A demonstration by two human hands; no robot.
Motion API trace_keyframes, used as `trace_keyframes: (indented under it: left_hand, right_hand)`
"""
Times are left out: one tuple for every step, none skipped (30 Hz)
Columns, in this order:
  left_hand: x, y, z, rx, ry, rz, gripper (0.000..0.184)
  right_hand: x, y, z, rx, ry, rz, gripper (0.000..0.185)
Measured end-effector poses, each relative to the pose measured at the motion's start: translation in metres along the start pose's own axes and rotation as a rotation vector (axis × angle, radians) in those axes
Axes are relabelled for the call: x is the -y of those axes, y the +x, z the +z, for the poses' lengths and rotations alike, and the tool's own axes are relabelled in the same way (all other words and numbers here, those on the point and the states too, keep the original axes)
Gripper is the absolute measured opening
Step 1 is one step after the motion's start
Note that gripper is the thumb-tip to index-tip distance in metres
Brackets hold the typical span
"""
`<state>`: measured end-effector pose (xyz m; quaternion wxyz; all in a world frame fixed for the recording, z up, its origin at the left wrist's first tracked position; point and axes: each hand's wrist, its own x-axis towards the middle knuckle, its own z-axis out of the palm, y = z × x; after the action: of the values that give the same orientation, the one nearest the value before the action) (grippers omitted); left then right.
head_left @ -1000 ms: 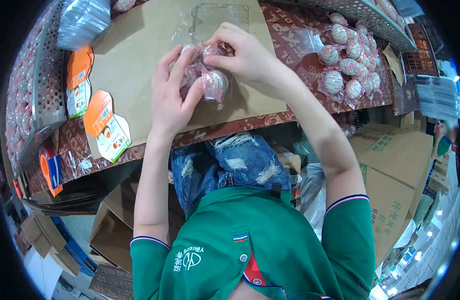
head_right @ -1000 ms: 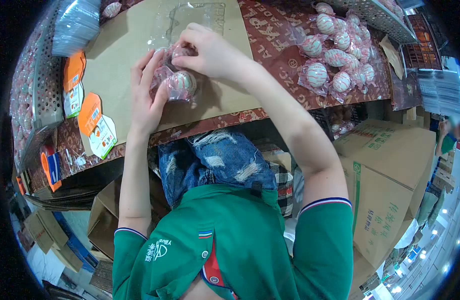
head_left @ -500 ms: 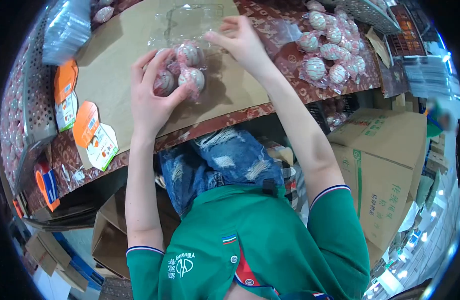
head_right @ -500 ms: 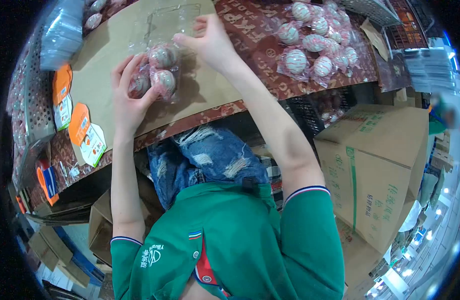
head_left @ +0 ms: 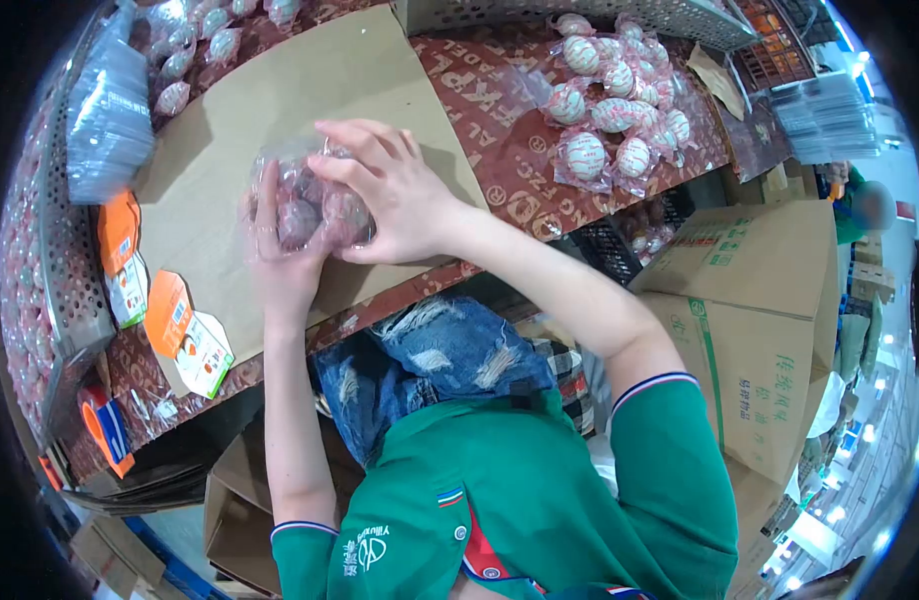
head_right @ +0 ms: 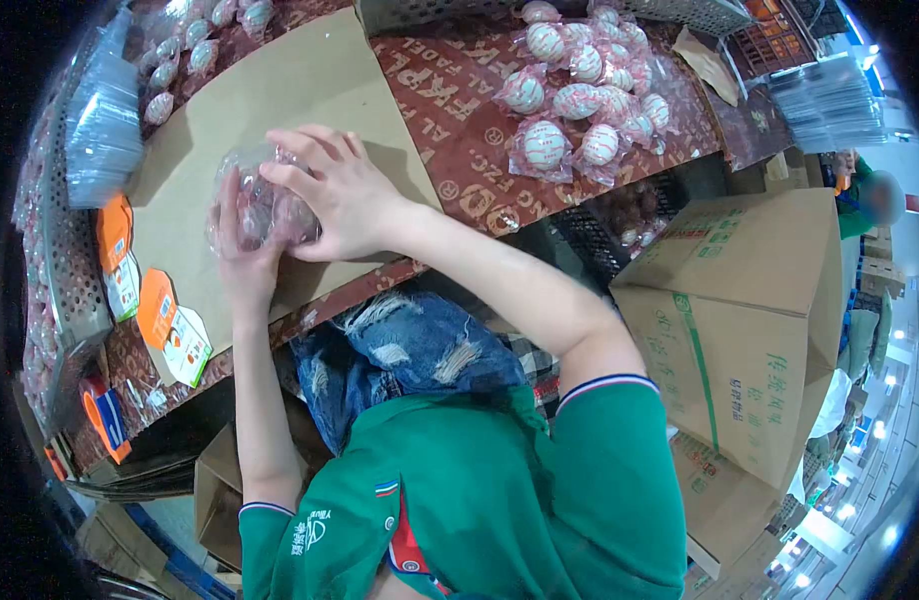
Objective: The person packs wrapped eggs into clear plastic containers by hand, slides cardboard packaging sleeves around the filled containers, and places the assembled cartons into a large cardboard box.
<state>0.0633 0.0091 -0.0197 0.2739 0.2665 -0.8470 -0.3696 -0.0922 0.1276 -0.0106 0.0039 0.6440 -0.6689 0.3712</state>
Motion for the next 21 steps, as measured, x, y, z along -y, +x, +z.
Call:
trace_keyframes:
  left_hand:
    - [-0.001, -0.003, -0.001, -0.019, -0.005, 0.062, 0.081]
    - [-0.002, -0.009, -0.004, -0.033, -0.008, 0.121, 0.079]
    - [0.006, -0.019, -0.008, 0.014, -0.068, 0.076, 0.082]
    - [0.006, -0.028, -0.008, 0.014, -0.067, 0.080, 0.082]
    - [0.005, -0.035, -0.009, -0.094, -0.357, -0.040, 0.085]
    - [0.004, -0.040, -0.010, -0.205, -0.647, -0.161, 0.088]
    - [0.007, -0.039, -0.021, -0.203, -0.725, -0.225, 0.093]
    - [0.009, -0.036, -0.026, -0.205, -0.724, -0.222, 0.093]
    - [0.006, -0.031, -0.032, -0.033, -0.594, -0.226, 0.090]
    - [0.005, -0.028, -0.036, 0.134, -0.461, -0.231, 0.087]
    - [0.016, -0.020, -0.043, 0.140, 0.082, -0.008, 0.081]
    - [0.018, -0.016, -0.040, 0.137, 0.082, -0.005, 0.081]
    - [0.022, -0.012, -0.037, 0.120, -0.093, -0.012, 0.076]
    - [0.026, -0.011, -0.032, 0.105, -0.270, -0.019, 0.072]
    - [0.034, -0.016, -0.027, 0.073, -0.353, -0.094, 0.065]
    - [0.036, -0.017, -0.025, 0.074, -0.356, -0.092, 0.065]
    - [0.037, -0.017, -0.024, 0.077, -0.357, -0.081, 0.062]
    - [0.038, -0.018, -0.023, 0.076, -0.358, -0.071, 0.059]
    - [0.037, -0.019, -0.022, 0.072, -0.360, -0.071, 0.059]
    - [0.034, -0.020, -0.019, 0.053, -0.319, -0.067, 0.059]
    - [0.032, -0.021, -0.017, 0.035, -0.279, -0.060, 0.060]
  right_hand:
    - [-0.002, 0.000, 0.000, -0.004, 0.024, -0.016, 0.090]
    - [-0.004, -0.001, 0.001, -0.010, 0.051, -0.027, 0.089]
    - [-0.005, -0.002, 0.005, -0.045, 0.066, -0.044, 0.088]
    - [-0.006, -0.004, 0.006, -0.049, 0.065, -0.045, 0.088]
    - [-0.008, -0.005, 0.007, -0.056, 0.091, -0.044, 0.088]
    - [-0.009, -0.005, 0.007, -0.063, 0.117, -0.045, 0.088]
    - [-0.009, -0.006, 0.005, -0.054, 0.126, -0.045, 0.087]
    - [-0.010, -0.005, 0.006, -0.055, 0.126, -0.048, 0.087]
    - [-0.010, -0.004, 0.007, -0.028, 0.099, -0.069, 0.085]
    - [-0.009, -0.004, 0.007, 0.003, 0.072, -0.091, 0.084]
    - [-0.008, -0.004, 0.008, 0.004, 0.073, -0.092, 0.084]
    - [-0.007, -0.004, 0.007, -0.004, 0.074, -0.090, 0.082]
    - [-0.007, -0.003, 0.006, -0.016, 0.072, -0.090, 0.081]
    - [-0.006, -0.003, 0.004, -0.020, 0.067, -0.090, 0.081]
    - [0.000, -0.002, -0.002, 0.030, 0.005, -0.065, 0.078]
    - [0.007, 0.001, -0.008, 0.080, -0.056, -0.040, 0.076]
    - [0.014, 0.007, -0.015, 0.080, -0.058, -0.040, 0.076]
    - [0.022, 0.016, -0.025, 0.149, -0.123, -0.050, 0.075]
    - [0.027, 0.023, -0.031, 0.219, -0.187, -0.060, 0.076]
    - [0.029, 0.030, -0.028, 0.220, -0.189, -0.061, 0.076]
    - [0.030, 0.042, -0.019, 0.264, -0.248, -0.021, 0.079]
